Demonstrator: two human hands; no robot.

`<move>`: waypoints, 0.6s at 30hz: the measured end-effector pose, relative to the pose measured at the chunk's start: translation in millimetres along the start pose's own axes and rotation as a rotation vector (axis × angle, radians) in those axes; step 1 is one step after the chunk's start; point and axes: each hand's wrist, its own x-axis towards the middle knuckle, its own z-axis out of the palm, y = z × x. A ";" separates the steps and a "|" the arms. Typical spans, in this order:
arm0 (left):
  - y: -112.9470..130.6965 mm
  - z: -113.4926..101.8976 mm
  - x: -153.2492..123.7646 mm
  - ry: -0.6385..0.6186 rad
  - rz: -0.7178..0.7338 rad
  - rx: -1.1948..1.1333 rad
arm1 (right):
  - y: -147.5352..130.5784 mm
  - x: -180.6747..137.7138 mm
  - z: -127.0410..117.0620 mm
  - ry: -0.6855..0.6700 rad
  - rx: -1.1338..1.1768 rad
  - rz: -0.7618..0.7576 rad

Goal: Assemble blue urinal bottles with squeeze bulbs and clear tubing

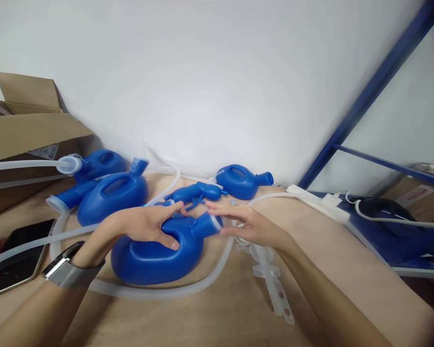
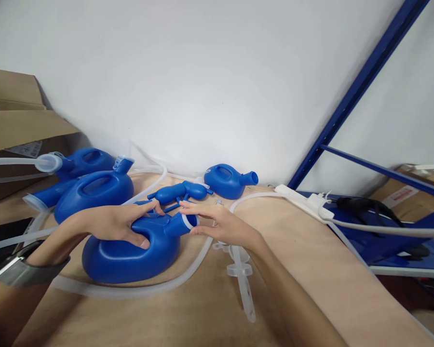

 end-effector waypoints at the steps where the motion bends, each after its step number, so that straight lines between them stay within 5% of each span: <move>1: -0.3 0.3 0.3 0.000 0.005 -0.009 | 1.6 -0.5 0.1 0.003 0.023 -0.013; 11: -3.6 6.1 4.0 0.044 0.013 0.053 | 20.6 3.2 -1.6 -0.003 0.025 -0.207; 18: -6.9 4.8 5.8 -0.013 -0.020 0.084 | 17.1 -1.3 3.3 0.094 0.008 -0.158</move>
